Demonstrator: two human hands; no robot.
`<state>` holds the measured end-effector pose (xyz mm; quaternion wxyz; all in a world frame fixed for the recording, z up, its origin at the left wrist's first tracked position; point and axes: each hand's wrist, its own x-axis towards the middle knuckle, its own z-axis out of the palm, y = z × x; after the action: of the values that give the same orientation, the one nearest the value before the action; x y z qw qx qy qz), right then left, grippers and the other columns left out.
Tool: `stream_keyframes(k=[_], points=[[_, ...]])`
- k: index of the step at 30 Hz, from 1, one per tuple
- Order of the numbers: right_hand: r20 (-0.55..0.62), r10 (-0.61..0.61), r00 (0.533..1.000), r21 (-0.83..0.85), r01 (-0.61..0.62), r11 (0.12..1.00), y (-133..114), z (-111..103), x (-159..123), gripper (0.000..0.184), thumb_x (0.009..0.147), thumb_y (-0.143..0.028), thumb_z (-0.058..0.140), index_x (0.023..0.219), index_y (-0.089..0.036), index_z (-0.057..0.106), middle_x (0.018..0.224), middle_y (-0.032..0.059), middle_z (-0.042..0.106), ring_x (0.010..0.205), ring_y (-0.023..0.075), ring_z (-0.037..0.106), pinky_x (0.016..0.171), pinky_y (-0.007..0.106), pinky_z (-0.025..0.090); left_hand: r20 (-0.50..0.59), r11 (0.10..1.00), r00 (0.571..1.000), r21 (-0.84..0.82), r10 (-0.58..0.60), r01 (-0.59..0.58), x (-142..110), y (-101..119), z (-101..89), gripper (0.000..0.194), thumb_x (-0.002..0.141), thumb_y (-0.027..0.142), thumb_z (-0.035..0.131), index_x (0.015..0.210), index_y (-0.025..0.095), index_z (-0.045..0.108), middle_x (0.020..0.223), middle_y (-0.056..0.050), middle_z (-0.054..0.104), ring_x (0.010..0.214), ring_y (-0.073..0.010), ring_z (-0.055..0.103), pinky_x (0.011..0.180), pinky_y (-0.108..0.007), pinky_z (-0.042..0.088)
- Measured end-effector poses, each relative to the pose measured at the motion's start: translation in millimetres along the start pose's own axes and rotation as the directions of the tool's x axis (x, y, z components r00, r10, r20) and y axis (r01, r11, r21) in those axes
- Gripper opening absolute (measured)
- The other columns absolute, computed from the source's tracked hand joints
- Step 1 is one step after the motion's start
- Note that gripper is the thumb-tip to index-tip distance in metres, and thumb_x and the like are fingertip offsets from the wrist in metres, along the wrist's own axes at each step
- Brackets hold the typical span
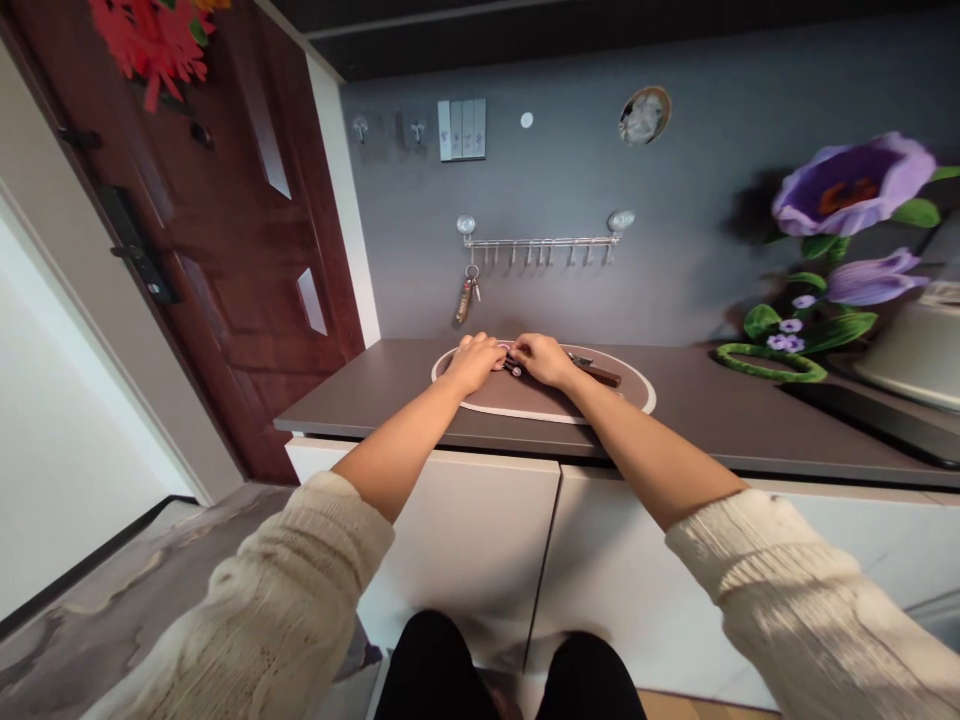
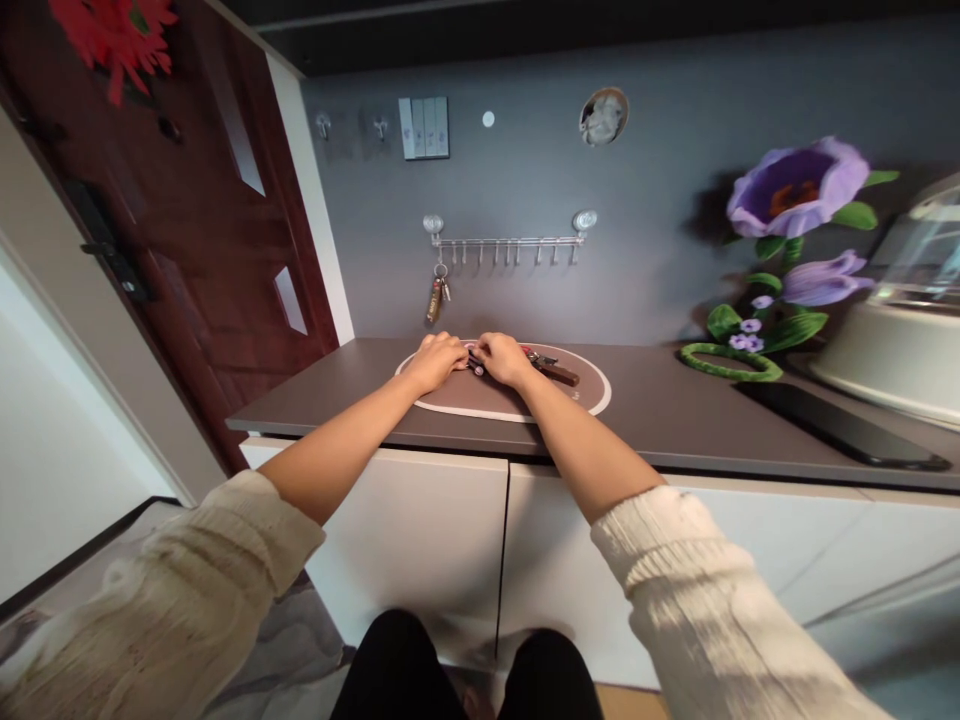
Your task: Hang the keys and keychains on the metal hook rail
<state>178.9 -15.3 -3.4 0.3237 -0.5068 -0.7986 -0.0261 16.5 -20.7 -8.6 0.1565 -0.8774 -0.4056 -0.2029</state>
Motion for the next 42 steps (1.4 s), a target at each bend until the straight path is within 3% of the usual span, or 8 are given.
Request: stream_keyframes(k=[8, 19, 26, 34, 42], points=[[0.014, -0.003, 1.000, -0.011, 0.004, 1.000, 0.8, -1.0, -1.2, 0.011, 0.078, -0.019, 0.054, 0.076, -0.016, 0.064, 0.077, 0.0062, 0.063, 0.068, 0.0138, 0.051, 0.065, 0.023, 0.035, -0.021, 0.998, 0.998, 0.003, -0.058, 0.058, -1.7, 4.3, -3.1, 0.022, 0.088, 0.028, 0.038, 0.088, 0.022, 0.058, 0.098, -0.005, 0.057, 0.100, -0.0191, 0.043, 0.086, -0.032, 0.027], [0.033, -0.032, 0.999, -0.040, 0.033, 0.999, -0.2, -4.0, -3.4, 0.014, 0.079, -0.019, 0.052, 0.083, -0.014, 0.064, 0.082, 0.0068, 0.063, 0.070, 0.0124, 0.052, 0.066, 0.022, 0.036, -0.125, 0.995, 0.988, 0.042, -0.088, 0.094, 0.7, 0.2, 2.0, 0.020, 0.089, 0.019, 0.034, 0.090, 0.019, 0.053, 0.097, -0.006, 0.058, 0.097, -0.0209, 0.045, 0.081, -0.033, 0.031], [0.021, -0.074, 0.997, -0.006, 0.074, 0.997, -0.7, -2.8, -1.9, 0.010, 0.077, -0.019, 0.055, 0.079, -0.013, 0.063, 0.077, 0.0053, 0.061, 0.069, 0.0119, 0.050, 0.068, 0.022, 0.035, -0.216, 0.977, 0.954, -0.087, -0.210, 0.195, 2.0, -1.5, 2.8, 0.017, 0.086, 0.015, 0.035, 0.088, 0.019, 0.052, 0.096, -0.007, 0.058, 0.096, -0.0212, 0.047, 0.081, -0.032, 0.033], [-0.003, -0.135, 0.991, 0.169, 0.133, 0.976, -5.5, -2.2, -1.5, 0.011, 0.077, -0.021, 0.055, 0.079, -0.014, 0.063, 0.077, 0.0034, 0.061, 0.066, 0.0104, 0.051, 0.067, 0.023, 0.038, -0.349, 0.922, 0.883, -0.334, -0.314, 0.196, 7.1, -8.1, 6.6, 0.017, 0.085, 0.014, 0.036, 0.080, 0.019, 0.051, 0.087, -0.006, 0.059, 0.086, -0.0183, 0.050, 0.081, -0.031, 0.037], [0.080, -0.042, 0.996, 0.473, 0.000, 0.881, -9.8, 0.4, -3.4, 0.013, 0.077, -0.025, 0.053, 0.082, -0.015, 0.059, 0.069, 0.0003, 0.060, 0.054, 0.0078, 0.050, 0.055, 0.020, 0.041, -0.355, 0.836, 0.850, -0.524, -0.389, 0.164, 9.4, -7.0, 7.1, 0.012, 0.083, 0.016, 0.040, 0.076, 0.017, 0.049, 0.085, -0.005, 0.060, 0.084, -0.0162, 0.051, 0.080, -0.029, 0.039]])
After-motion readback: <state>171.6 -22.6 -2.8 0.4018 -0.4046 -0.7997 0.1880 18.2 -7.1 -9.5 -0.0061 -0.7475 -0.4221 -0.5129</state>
